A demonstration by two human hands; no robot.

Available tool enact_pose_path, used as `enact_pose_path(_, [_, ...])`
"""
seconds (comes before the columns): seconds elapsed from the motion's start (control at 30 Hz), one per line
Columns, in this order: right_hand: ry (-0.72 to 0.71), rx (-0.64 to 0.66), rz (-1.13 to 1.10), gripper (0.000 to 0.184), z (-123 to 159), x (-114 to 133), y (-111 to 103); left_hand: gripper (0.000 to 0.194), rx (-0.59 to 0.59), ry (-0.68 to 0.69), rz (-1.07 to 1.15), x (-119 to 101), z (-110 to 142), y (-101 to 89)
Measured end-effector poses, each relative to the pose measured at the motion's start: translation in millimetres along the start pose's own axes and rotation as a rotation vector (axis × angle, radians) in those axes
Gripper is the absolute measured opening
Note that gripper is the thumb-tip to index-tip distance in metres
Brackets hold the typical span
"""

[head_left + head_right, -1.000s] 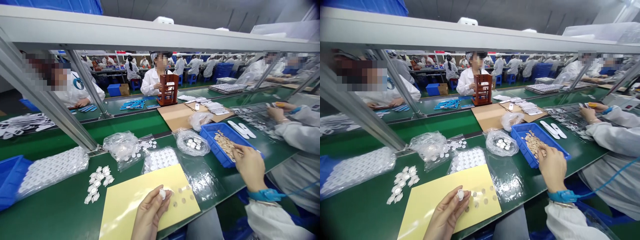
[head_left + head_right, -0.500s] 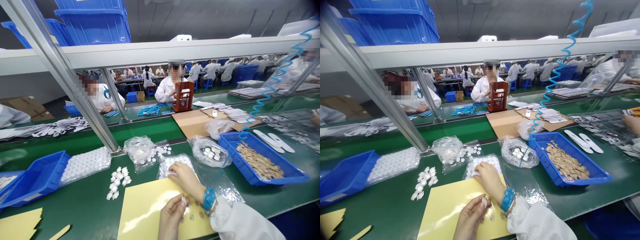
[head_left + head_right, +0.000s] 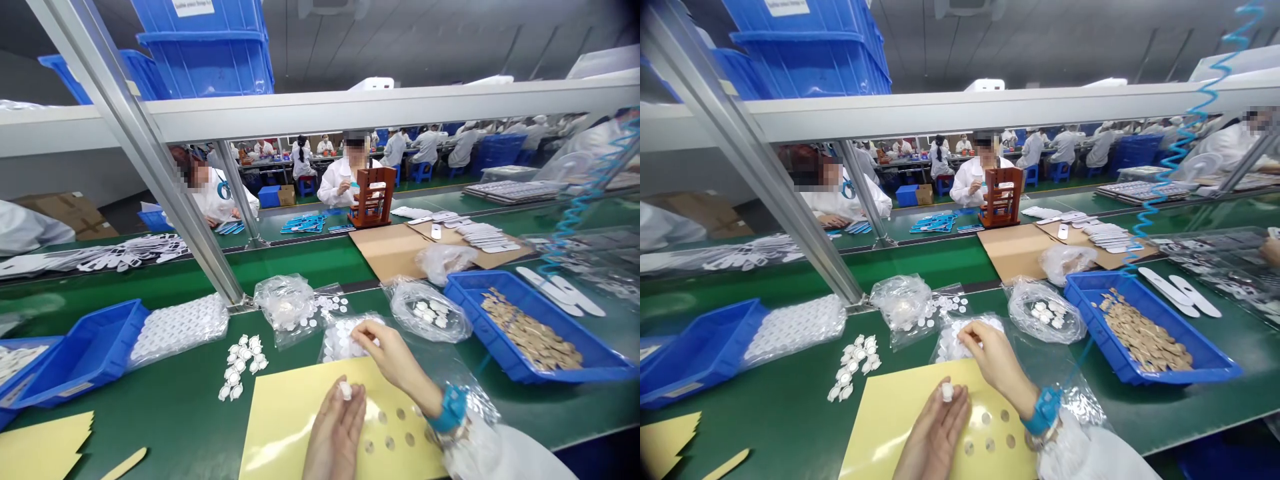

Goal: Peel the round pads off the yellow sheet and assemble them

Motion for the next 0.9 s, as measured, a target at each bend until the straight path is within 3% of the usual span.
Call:
enact_pose_path(0.13, [-0.168,0.091,-0.088,0.014,35,42,4,0.018,0.089,0.005,0.195,-18,7,33.2])
enact_pose_path(0.23, [-0.191,0.031,-0.054,0.007,54,58,8,0.023,0.144,-0.005,0.266,-22,12,53.6])
enact_pose_path(0.37, [-0.164,-0.042,-0.126,0.029,68,59,10,0.025,0.179,0.052,0.279,-24,21,61.0])
enact_pose_path(0.53, [-0.269,-0.168,-0.124,0.021,79,61,7,0.022,0.265,0.07,0.223,-27,30,62.4])
enact_pose_path(0.7, [-0.453,-0.318,-0.024,0.021,91,73,-16,0.023,0.366,0.096,0.057,-32,43,75.2])
enact_pose_path(0.9, [-0.516,-0.391,0.017,0.017,92,88,-55,0.021,0.409,0.053,-0.14,-30,51,78.7])
Point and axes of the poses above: each hand's wrist, its own z-axis away from the middle knuckle, its own y-axis out of the palm, x = y × z, the point moved 5 cm from there along -z, towards the middle knuckle, and after that the axes turned 12 degrees about x, right-handed, at the moved point
